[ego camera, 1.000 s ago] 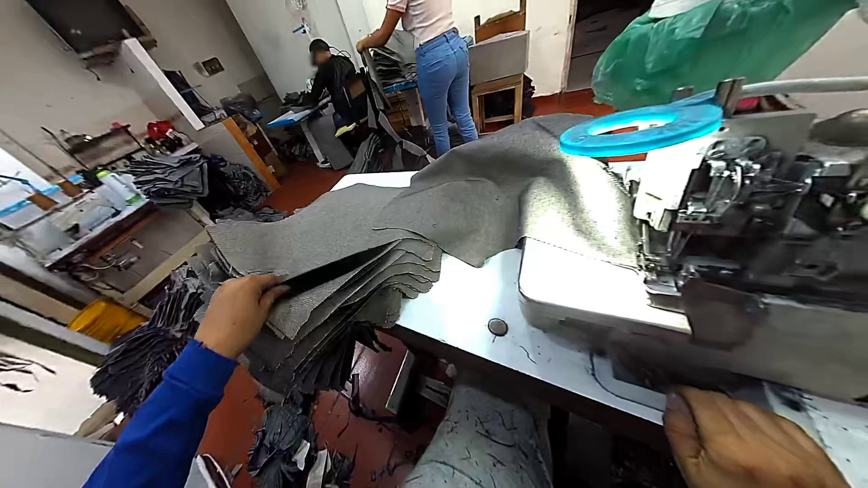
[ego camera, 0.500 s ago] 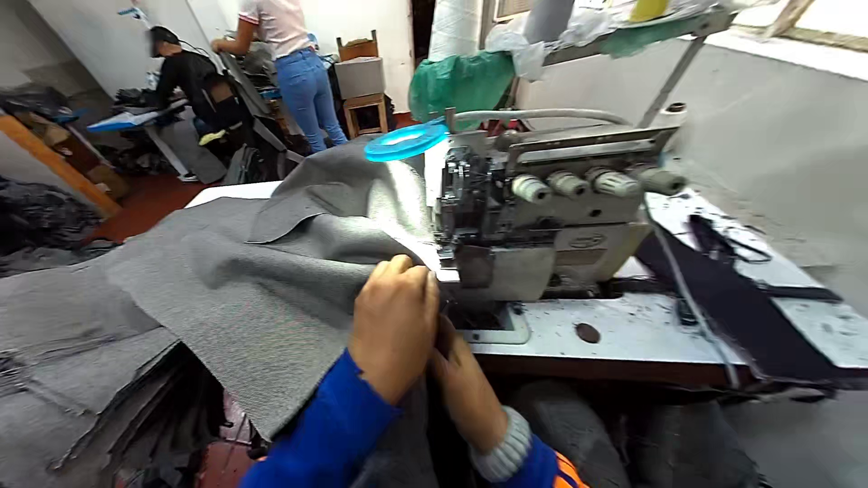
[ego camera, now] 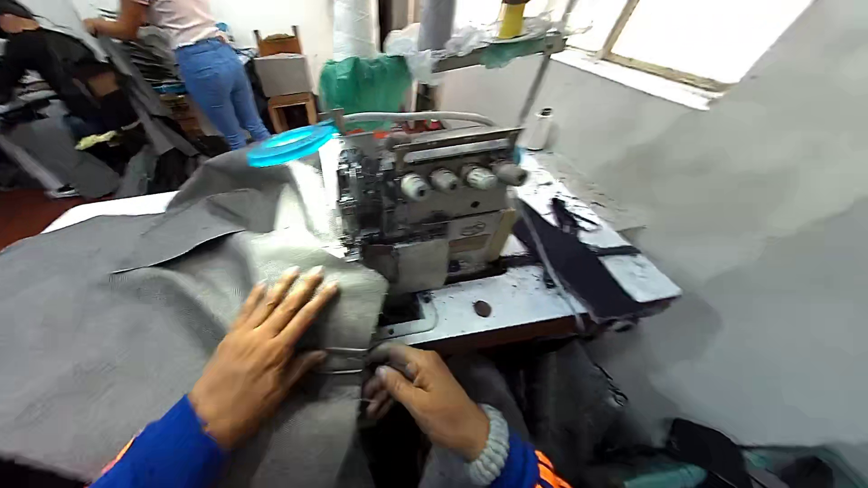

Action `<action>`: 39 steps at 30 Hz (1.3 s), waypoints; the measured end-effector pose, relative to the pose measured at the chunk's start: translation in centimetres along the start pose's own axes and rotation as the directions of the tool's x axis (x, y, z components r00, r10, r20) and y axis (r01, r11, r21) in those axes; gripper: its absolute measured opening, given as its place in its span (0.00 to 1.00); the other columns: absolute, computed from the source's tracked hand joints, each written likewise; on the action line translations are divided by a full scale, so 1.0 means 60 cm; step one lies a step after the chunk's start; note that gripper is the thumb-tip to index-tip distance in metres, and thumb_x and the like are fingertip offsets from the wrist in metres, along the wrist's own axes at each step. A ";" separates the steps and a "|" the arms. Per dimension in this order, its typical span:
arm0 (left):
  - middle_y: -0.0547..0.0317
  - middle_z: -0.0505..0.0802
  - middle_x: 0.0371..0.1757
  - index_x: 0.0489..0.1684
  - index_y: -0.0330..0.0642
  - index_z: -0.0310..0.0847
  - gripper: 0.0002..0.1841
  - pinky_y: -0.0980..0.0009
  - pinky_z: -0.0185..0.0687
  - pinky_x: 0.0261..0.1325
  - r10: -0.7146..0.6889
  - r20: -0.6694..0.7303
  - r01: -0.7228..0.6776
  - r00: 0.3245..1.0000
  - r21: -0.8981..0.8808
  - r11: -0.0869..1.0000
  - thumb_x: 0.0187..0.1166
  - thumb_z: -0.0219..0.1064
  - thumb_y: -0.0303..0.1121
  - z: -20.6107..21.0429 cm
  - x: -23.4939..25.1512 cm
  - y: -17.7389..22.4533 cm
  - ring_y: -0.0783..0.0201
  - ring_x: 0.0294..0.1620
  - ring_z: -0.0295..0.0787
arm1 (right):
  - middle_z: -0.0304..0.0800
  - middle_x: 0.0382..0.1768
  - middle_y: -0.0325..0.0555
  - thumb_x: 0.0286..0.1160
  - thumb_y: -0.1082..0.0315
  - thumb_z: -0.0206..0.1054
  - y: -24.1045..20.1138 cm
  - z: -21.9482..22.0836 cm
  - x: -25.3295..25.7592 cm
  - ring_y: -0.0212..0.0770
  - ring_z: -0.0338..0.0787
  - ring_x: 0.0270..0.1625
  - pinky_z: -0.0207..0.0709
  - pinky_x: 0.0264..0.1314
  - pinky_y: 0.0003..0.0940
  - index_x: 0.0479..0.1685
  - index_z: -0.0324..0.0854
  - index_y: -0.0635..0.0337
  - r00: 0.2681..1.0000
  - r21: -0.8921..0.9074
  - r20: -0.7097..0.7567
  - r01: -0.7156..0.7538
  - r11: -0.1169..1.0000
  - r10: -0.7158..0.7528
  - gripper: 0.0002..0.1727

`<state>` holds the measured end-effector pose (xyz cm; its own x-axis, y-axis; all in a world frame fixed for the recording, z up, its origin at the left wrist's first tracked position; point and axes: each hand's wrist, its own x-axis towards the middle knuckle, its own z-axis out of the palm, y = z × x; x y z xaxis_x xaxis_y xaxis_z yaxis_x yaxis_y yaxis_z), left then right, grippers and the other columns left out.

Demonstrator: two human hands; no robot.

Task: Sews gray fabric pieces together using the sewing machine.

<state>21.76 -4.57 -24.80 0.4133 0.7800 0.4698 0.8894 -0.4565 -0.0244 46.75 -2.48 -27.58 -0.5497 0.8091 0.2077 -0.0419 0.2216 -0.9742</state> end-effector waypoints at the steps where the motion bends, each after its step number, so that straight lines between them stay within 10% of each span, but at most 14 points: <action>1: 0.47 0.81 0.82 0.80 0.46 0.77 0.34 0.37 0.65 0.83 -0.030 -0.068 0.030 0.997 0.002 1.000 0.86 0.50 0.60 0.011 -0.012 -0.002 0.41 0.85 0.72 | 0.95 0.40 0.49 0.85 0.73 0.56 0.002 -0.039 -0.014 0.38 0.96 0.39 0.92 0.43 0.37 0.56 0.84 0.72 0.996 -0.189 -0.085 0.008 0.982 -0.024 0.14; 5: 0.27 0.79 0.78 0.78 0.33 0.76 0.40 0.35 0.57 0.84 -0.168 -0.100 0.160 0.981 -0.083 0.984 0.84 0.52 0.62 0.020 -0.016 -0.006 0.23 0.82 0.68 | 0.94 0.40 0.55 0.80 0.70 0.64 0.022 -0.228 -0.106 0.55 0.95 0.43 0.88 0.49 0.54 0.52 0.91 0.64 0.881 -0.800 -0.443 -0.305 0.516 -0.166 0.12; 11: 0.31 0.86 0.36 0.36 0.28 0.85 0.38 0.35 0.78 0.43 -0.191 -0.096 0.190 0.977 -0.024 0.981 0.74 0.57 0.65 0.012 0.079 -0.028 0.27 0.40 0.86 | 0.86 0.60 0.67 0.79 0.75 0.66 0.018 -0.366 -0.158 0.68 0.85 0.64 0.77 0.68 0.61 0.69 0.82 0.63 0.840 -0.809 -0.522 -0.542 0.229 0.145 0.19; 16: 0.35 0.88 0.40 0.51 0.31 0.86 0.47 0.37 0.76 0.42 -0.135 -0.122 0.130 0.983 -0.044 0.991 0.71 0.48 0.75 0.031 0.095 -0.050 0.34 0.38 0.85 | 0.90 0.45 0.59 0.74 0.74 0.69 0.016 -0.401 -0.130 0.58 0.90 0.49 0.83 0.56 0.57 0.47 0.90 0.65 0.905 -0.830 -0.424 -0.394 0.395 0.011 0.09; 25: 0.36 0.92 0.43 0.51 0.38 0.91 0.45 0.41 0.79 0.39 -0.098 -0.237 0.129 0.967 0.120 0.984 0.76 0.43 0.73 0.036 0.097 -0.030 0.34 0.40 0.89 | 0.84 0.63 0.73 0.81 0.63 0.68 0.080 -0.477 0.155 0.72 0.83 0.68 0.72 0.70 0.72 0.65 0.83 0.69 0.804 -0.718 -0.549 -0.593 0.364 0.229 0.20; 30: 0.41 0.95 0.48 0.51 0.43 0.92 0.40 0.41 0.85 0.50 -0.158 -0.202 0.181 0.967 0.101 0.978 0.75 0.51 0.72 0.025 0.108 -0.017 0.37 0.50 0.93 | 0.83 0.62 0.78 0.75 0.66 0.72 0.094 -0.474 0.181 0.80 0.79 0.68 0.70 0.65 0.80 0.59 0.86 0.68 0.814 -0.749 -0.545 -0.581 0.318 0.203 0.18; 33: 0.47 0.96 0.52 0.50 0.45 0.93 0.38 0.42 0.81 0.62 -0.134 -0.142 0.147 0.981 0.081 0.986 0.79 0.49 0.71 0.019 0.104 -0.024 0.43 0.57 0.93 | 0.79 0.61 0.84 0.77 0.71 0.70 0.085 -0.467 0.150 0.89 0.75 0.66 0.63 0.61 0.89 0.61 0.83 0.70 0.860 -0.742 -0.509 -0.462 0.487 0.040 0.16; 37: 0.53 0.93 0.45 0.37 0.41 0.89 0.15 0.49 0.83 0.60 0.000 -0.001 0.000 1.000 -0.275 0.961 0.72 0.76 0.45 -0.007 0.113 -0.041 0.52 0.53 0.90 | 0.85 0.43 0.76 0.78 0.78 0.64 -0.010 -0.397 0.062 0.76 0.86 0.46 0.73 0.48 0.78 0.62 0.74 0.74 0.804 -0.707 -0.558 -0.330 0.626 -0.206 0.16; 39: 0.58 0.90 0.35 0.38 0.40 0.86 0.09 0.60 0.87 0.46 0.048 0.091 -0.005 0.995 -0.426 0.905 0.67 0.80 0.31 -0.035 0.128 -0.038 0.62 0.39 0.89 | 0.85 0.43 0.61 0.69 0.76 0.66 -0.060 -0.340 0.009 0.52 0.85 0.40 0.79 0.43 0.57 0.66 0.69 0.70 0.762 -0.678 -0.567 -0.215 0.703 -0.314 0.24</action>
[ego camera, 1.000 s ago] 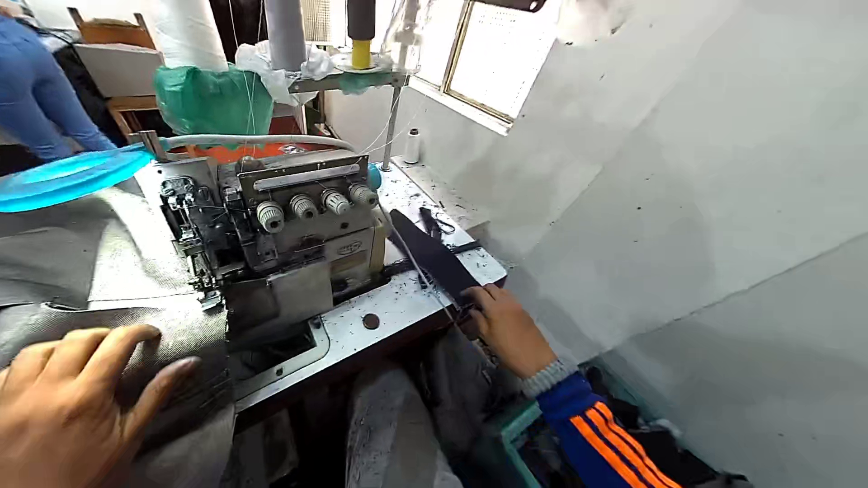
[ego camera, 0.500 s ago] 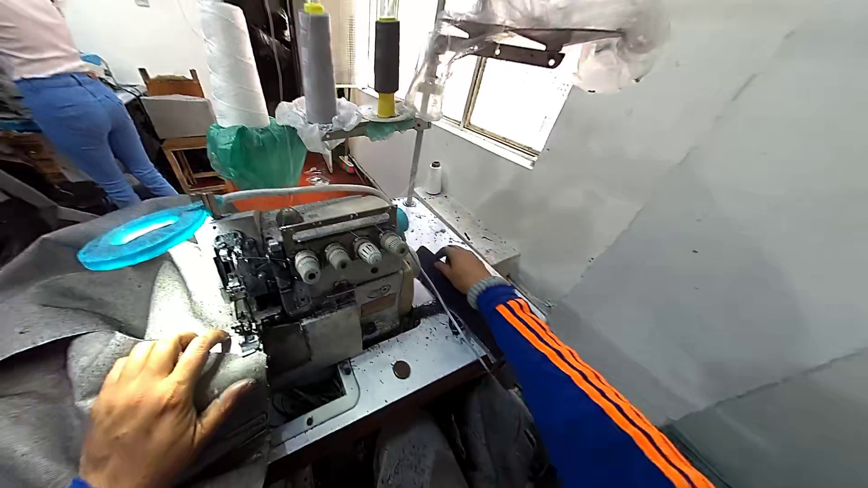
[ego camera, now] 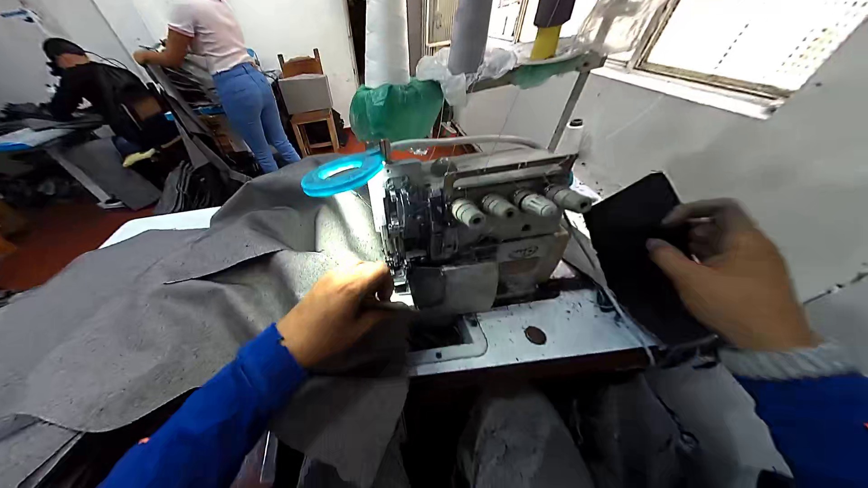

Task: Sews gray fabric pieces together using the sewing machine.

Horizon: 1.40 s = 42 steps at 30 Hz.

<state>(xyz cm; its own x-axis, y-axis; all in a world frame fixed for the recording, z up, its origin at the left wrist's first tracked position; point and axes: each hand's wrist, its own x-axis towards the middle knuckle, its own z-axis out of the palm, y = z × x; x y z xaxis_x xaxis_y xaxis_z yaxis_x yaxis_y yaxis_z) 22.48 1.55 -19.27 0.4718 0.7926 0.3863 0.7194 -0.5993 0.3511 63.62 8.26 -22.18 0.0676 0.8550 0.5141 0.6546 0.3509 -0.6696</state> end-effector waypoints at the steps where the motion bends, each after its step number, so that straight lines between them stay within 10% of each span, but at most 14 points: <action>1: 0.60 0.90 0.32 0.43 0.40 0.84 0.12 0.63 0.88 0.41 -0.011 0.053 0.014 0.999 -0.063 0.998 0.67 0.80 0.28 -0.013 0.005 0.008 0.65 0.34 0.89 | 0.85 0.47 0.46 0.64 0.72 0.67 -0.036 -0.011 -0.031 0.33 0.86 0.42 0.82 0.46 0.38 0.71 0.64 0.63 1.000 0.054 -0.015 0.005 0.999 -0.004 0.31; 4: 0.69 0.90 0.30 0.50 0.45 0.88 0.13 0.76 0.84 0.34 0.045 0.066 -0.034 0.997 -0.156 0.987 0.69 0.78 0.31 -0.029 0.011 0.007 0.76 0.28 0.85 | 0.89 0.50 0.27 0.64 0.69 0.68 -0.126 0.005 -0.113 0.14 0.87 0.43 0.84 0.47 0.18 0.80 0.61 0.56 0.997 0.257 -0.034 0.069 0.964 -0.063 0.38; 7: 0.75 0.91 0.30 0.35 0.46 0.93 0.07 0.88 0.80 0.36 0.115 -0.043 -0.121 0.992 -0.191 0.974 0.78 0.69 0.34 -0.032 0.005 0.010 0.86 0.31 0.84 | 0.93 0.42 0.30 0.76 0.66 0.68 -0.180 0.098 -0.164 0.19 0.90 0.41 0.87 0.45 0.21 0.64 0.82 0.59 0.994 0.374 -0.047 0.109 0.921 -0.098 0.18; 10: 0.74 0.93 0.32 0.34 0.47 0.94 0.08 0.86 0.83 0.41 0.094 -0.153 -0.122 0.984 -0.182 0.976 0.78 0.68 0.35 -0.041 -0.010 0.031 0.84 0.35 0.87 | 0.95 0.36 0.44 0.78 0.72 0.65 -0.234 0.199 -0.180 0.29 0.93 0.39 0.88 0.45 0.26 0.49 0.88 0.69 0.996 0.474 -0.037 0.086 0.876 -0.078 0.10; 17: 0.60 0.95 0.56 0.33 0.41 0.90 0.05 0.73 0.92 0.58 -0.024 -0.282 -0.065 0.959 -0.300 0.952 0.72 0.76 0.32 -0.058 -0.033 0.035 0.69 0.55 0.94 | 0.96 0.45 0.54 0.76 0.78 0.60 -0.314 0.270 -0.186 0.29 0.94 0.49 0.86 0.57 0.22 0.51 0.87 0.77 0.978 0.763 0.041 0.101 0.639 -0.204 0.13; 21: 0.70 0.92 0.29 0.35 0.44 0.83 0.06 0.84 0.84 0.33 -0.107 -0.288 0.002 0.952 -0.342 0.940 0.70 0.75 0.27 -0.052 -0.035 0.031 0.80 0.28 0.87 | 0.94 0.39 0.41 0.77 0.81 0.60 -0.319 0.270 -0.185 0.22 0.91 0.43 0.85 0.51 0.19 0.50 0.79 0.74 0.981 0.868 0.110 -0.018 0.495 -0.157 0.08; 25: 0.72 0.91 0.26 0.37 0.44 0.82 0.07 0.86 0.80 0.29 -0.128 -0.278 0.025 0.952 -0.346 0.938 0.71 0.75 0.25 -0.055 -0.040 0.028 0.82 0.24 0.84 | 0.90 0.31 0.28 0.76 0.78 0.61 -0.323 0.270 -0.191 0.16 0.86 0.35 0.81 0.40 0.15 0.42 0.76 0.64 0.983 0.895 0.162 -0.110 0.431 -0.085 0.03; 27: 0.72 0.90 0.25 0.40 0.44 0.81 0.07 0.87 0.78 0.27 -0.111 -0.256 0.021 0.960 -0.332 0.943 0.72 0.74 0.25 -0.065 -0.040 0.033 0.82 0.22 0.82 | 0.87 0.31 0.33 0.83 0.63 0.61 -0.319 0.273 -0.198 0.16 0.83 0.36 0.77 0.40 0.16 0.41 0.83 0.70 0.966 0.851 0.171 -0.047 0.522 -0.193 0.16; 31: 0.74 0.91 0.27 0.47 0.43 0.80 0.08 0.87 0.80 0.31 0.028 -0.191 -0.051 0.981 -0.121 0.991 0.76 0.71 0.28 -0.103 -0.020 0.074 0.84 0.25 0.84 | 0.94 0.36 0.53 0.71 0.70 0.68 -0.325 0.281 -0.232 0.28 0.94 0.43 0.86 0.50 0.23 0.39 0.87 0.74 0.902 0.797 0.144 0.137 0.588 -0.406 0.12; 34: 0.70 0.91 0.27 0.54 0.44 0.83 0.10 0.75 0.82 0.29 0.148 -0.115 -0.130 0.982 0.150 0.980 0.78 0.68 0.32 -0.077 0.006 0.064 0.75 0.24 0.85 | 0.93 0.34 0.51 0.77 0.73 0.64 -0.323 0.283 -0.260 0.26 0.92 0.42 0.84 0.50 0.22 0.38 0.87 0.75 0.899 0.824 0.261 -0.018 0.566 -0.352 0.11; 38: 0.61 0.93 0.34 0.42 0.43 0.90 0.07 0.59 0.82 0.52 0.195 -0.275 -0.124 0.941 0.255 0.959 0.73 0.72 0.35 0.031 0.004 -0.021 0.59 0.42 0.89 | 0.90 0.34 0.40 0.83 0.70 0.60 -0.281 0.290 -0.272 0.19 0.86 0.42 0.81 0.53 0.22 0.42 0.86 0.72 0.804 0.744 0.574 -0.435 0.507 -0.154 0.13; 42: 0.58 0.93 0.30 0.28 0.45 0.90 0.14 0.56 0.77 0.56 0.264 -0.421 -0.016 0.868 0.506 0.862 0.81 0.68 0.41 0.067 -0.027 0.000 0.54 0.43 0.90 | 0.91 0.32 0.47 0.83 0.67 0.63 -0.247 0.297 -0.277 0.25 0.89 0.40 0.82 0.49 0.26 0.39 0.87 0.74 0.830 0.729 0.520 -0.308 0.612 -0.203 0.15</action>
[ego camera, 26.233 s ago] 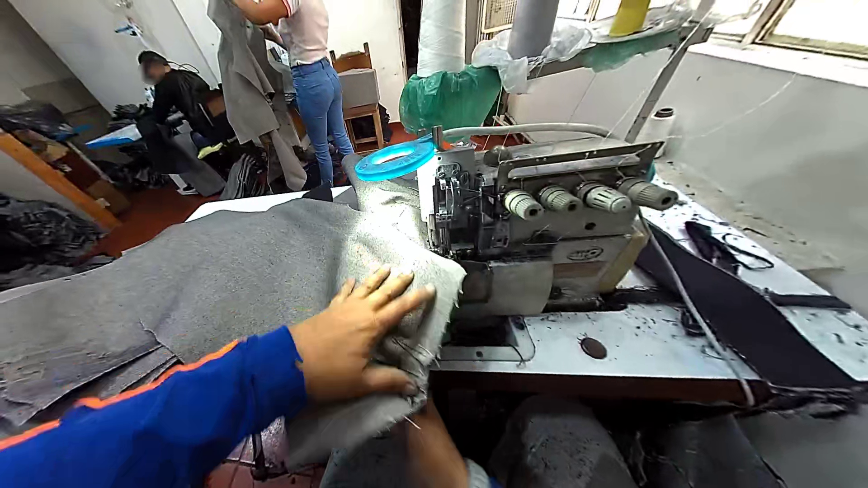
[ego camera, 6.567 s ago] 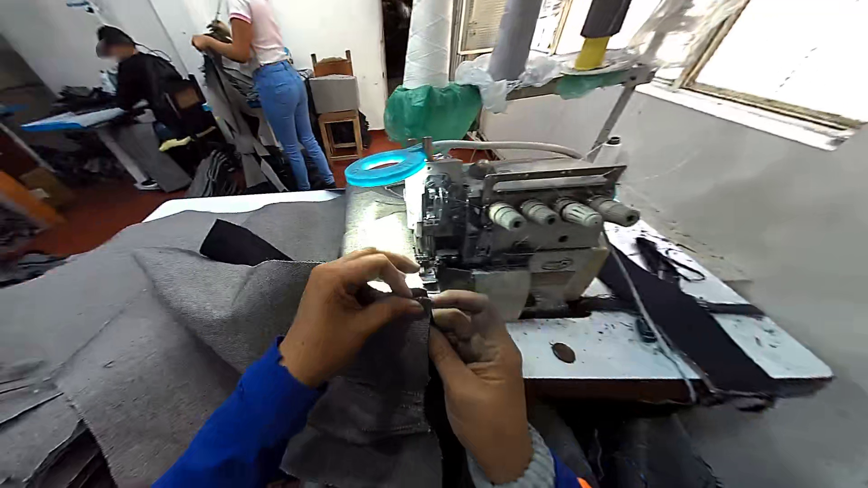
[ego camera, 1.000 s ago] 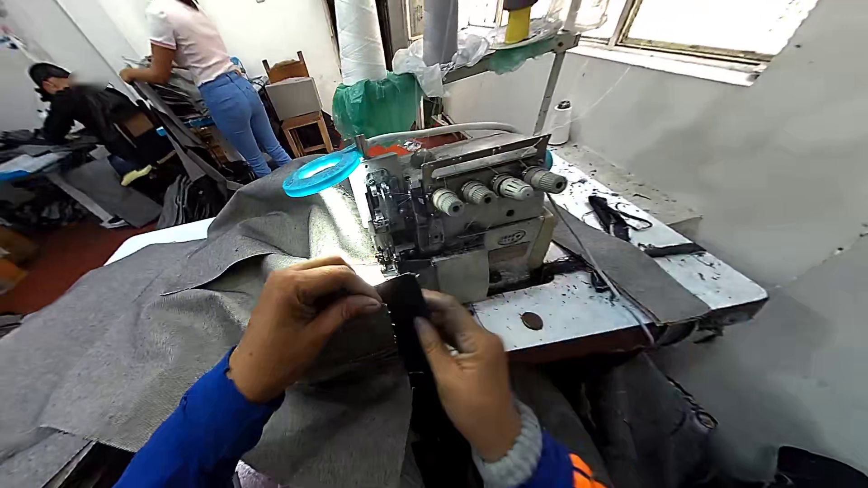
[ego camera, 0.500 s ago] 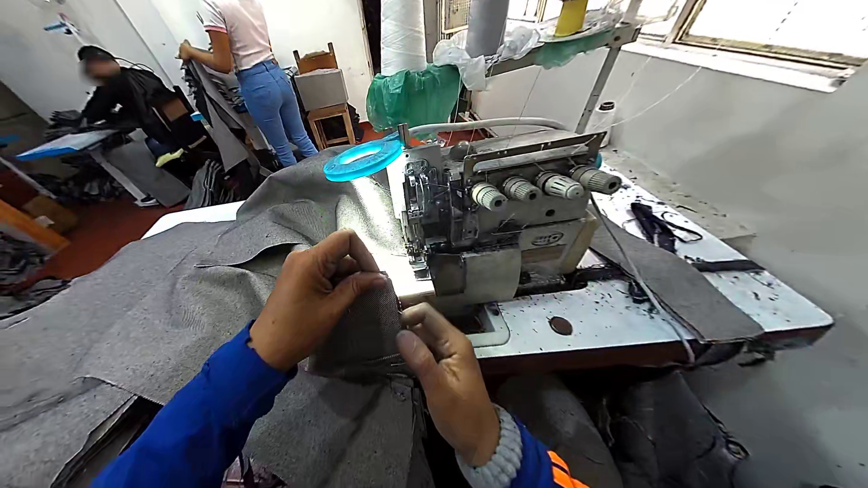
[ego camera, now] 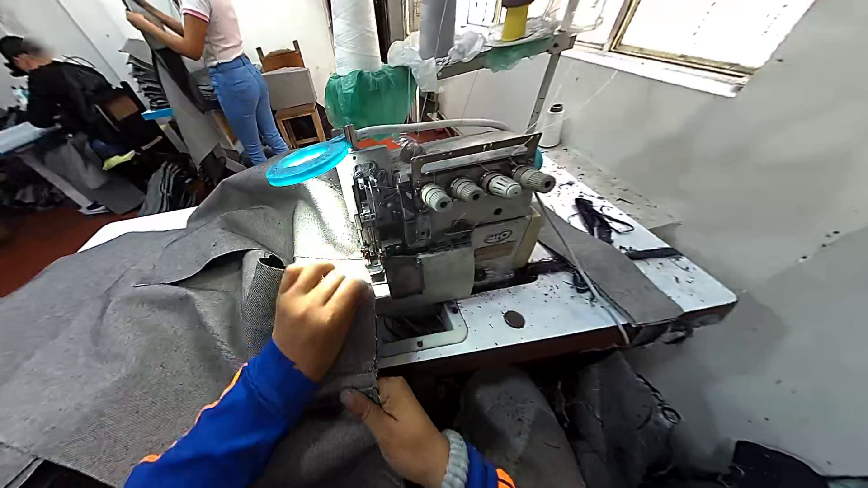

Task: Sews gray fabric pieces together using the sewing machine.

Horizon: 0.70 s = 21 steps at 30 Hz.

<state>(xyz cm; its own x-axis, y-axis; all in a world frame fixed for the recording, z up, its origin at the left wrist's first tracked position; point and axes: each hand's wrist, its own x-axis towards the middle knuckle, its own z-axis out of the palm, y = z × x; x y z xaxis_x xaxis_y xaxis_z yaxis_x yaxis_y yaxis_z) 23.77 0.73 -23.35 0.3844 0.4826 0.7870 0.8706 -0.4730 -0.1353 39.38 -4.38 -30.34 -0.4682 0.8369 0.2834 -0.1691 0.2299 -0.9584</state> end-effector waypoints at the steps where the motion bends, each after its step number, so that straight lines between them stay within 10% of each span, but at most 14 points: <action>1: 0.58 0.94 0.29 0.28 0.45 0.91 0.17 0.55 0.80 0.56 -0.016 0.031 0.014 0.999 0.056 0.998 0.84 0.65 0.44 -0.010 -0.003 0.019 0.55 0.41 0.92 | 0.91 0.30 0.49 0.83 0.67 0.63 0.001 -0.002 -0.002 0.27 0.89 0.37 0.82 0.46 0.27 0.37 0.88 0.74 0.999 -0.058 -0.007 0.040 0.998 -0.040 0.16; 7: 0.52 0.98 0.52 0.53 0.42 0.94 0.20 0.58 0.89 0.63 -0.165 0.259 0.139 0.952 0.117 0.983 0.86 0.59 0.45 -0.026 0.005 0.072 0.53 0.58 0.96 | 0.92 0.28 0.49 0.80 0.68 0.63 -0.011 -0.024 0.014 0.27 0.91 0.37 0.83 0.45 0.23 0.35 0.88 0.71 0.979 -0.223 -0.057 0.181 0.958 -0.198 0.14; 15: 0.51 0.96 0.51 0.53 0.35 0.87 0.14 0.59 0.89 0.64 -0.189 0.337 0.233 0.922 -0.096 0.968 0.83 0.60 0.33 -0.056 0.031 0.053 0.54 0.60 0.94 | 0.89 0.28 0.36 0.89 0.67 0.54 -0.059 -0.057 0.058 0.17 0.87 0.37 0.81 0.45 0.18 0.33 0.86 0.69 0.992 -0.047 -0.057 0.110 0.993 -0.112 0.19; 21: 0.39 0.91 0.66 0.62 0.32 0.81 0.32 0.54 0.78 0.77 -0.051 0.308 0.122 0.950 -0.214 0.969 0.79 0.65 0.57 -0.092 -0.006 0.094 0.44 0.71 0.88 | 0.82 0.21 0.27 0.87 0.73 0.51 -0.066 -0.053 0.062 0.16 0.83 0.29 0.79 0.37 0.17 0.24 0.79 0.61 0.991 0.089 -0.126 0.052 0.995 -0.040 0.19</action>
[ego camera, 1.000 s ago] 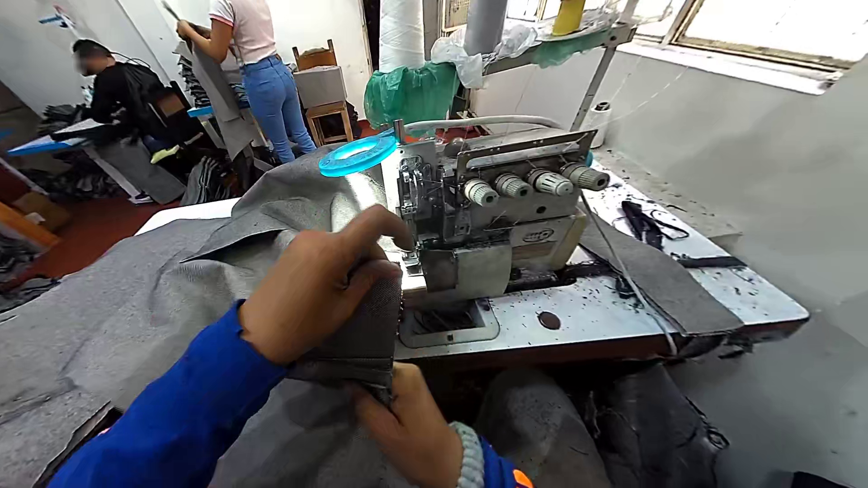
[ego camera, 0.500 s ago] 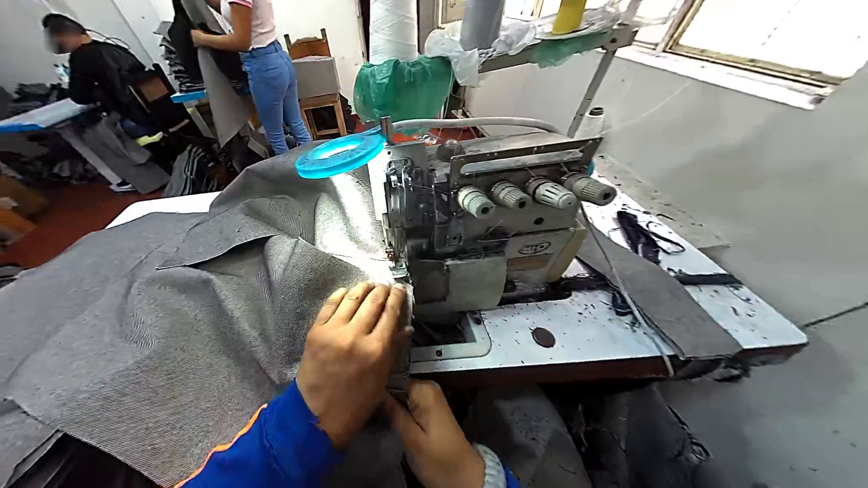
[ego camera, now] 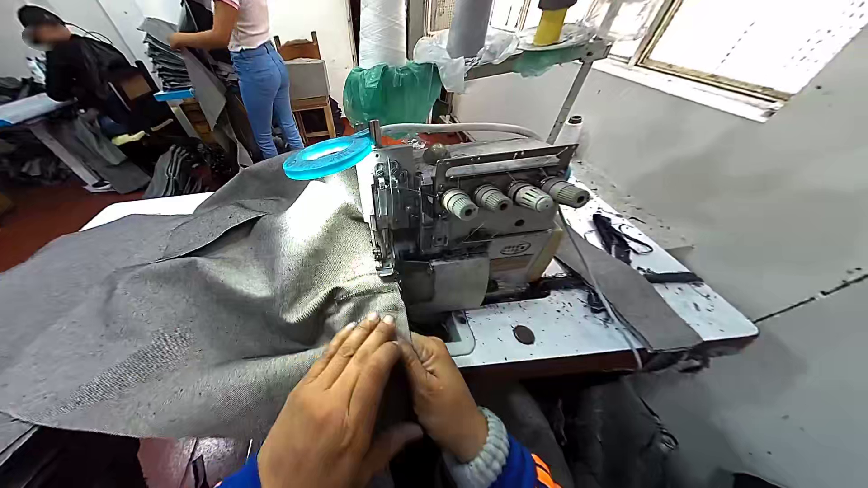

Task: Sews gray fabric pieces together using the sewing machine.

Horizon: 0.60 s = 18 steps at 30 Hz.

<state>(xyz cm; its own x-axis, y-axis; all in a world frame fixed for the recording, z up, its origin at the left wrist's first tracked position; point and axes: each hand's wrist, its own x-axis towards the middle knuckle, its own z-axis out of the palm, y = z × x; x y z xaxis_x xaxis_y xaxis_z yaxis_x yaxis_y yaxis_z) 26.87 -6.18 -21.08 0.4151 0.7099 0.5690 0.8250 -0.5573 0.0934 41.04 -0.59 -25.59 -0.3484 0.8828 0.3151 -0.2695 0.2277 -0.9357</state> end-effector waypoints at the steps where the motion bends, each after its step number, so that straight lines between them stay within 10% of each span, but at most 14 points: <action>1: 0.40 0.91 0.68 0.65 0.32 0.80 0.37 0.54 0.76 0.79 0.030 -0.002 -0.030 1.000 0.055 0.998 0.75 0.66 0.62 0.005 -0.007 -0.005 0.45 0.72 0.87 | 0.82 0.20 0.28 0.86 0.73 0.51 0.003 0.004 0.000 0.16 0.83 0.29 0.79 0.37 0.17 0.23 0.79 0.60 1.000 -0.006 -0.027 0.011 1.000 -0.012 0.19; 7: 0.47 0.94 0.63 0.67 0.32 0.81 0.17 0.61 0.81 0.74 0.159 -0.004 -0.154 0.987 0.244 0.957 0.82 0.57 0.20 0.020 -0.007 -0.048 0.51 0.66 0.92 | 0.72 0.15 0.32 0.80 0.72 0.55 0.015 0.025 0.003 0.19 0.73 0.20 0.68 0.24 0.17 0.17 0.77 0.63 0.983 -0.262 -0.129 0.091 0.961 -0.128 0.18; 18: 0.56 0.98 0.54 0.49 0.40 0.93 0.16 0.70 0.87 0.66 0.115 -0.094 -0.102 0.989 0.128 0.987 0.74 0.59 0.18 0.042 0.016 -0.107 0.60 0.62 0.95 | 0.75 0.11 0.44 0.78 0.71 0.56 0.044 0.036 0.034 0.30 0.77 0.16 0.70 0.20 0.23 0.13 0.78 0.66 0.880 -0.543 -0.110 0.336 0.769 -0.461 0.20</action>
<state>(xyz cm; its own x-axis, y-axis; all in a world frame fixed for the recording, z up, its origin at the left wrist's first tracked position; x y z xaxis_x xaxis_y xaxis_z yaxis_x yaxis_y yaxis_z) 22.95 -0.85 -23.22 0.4692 0.5978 0.6500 0.8205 -0.5674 -0.0704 37.66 0.95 -27.08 -0.0839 0.7172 0.6918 0.1635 0.6948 -0.7004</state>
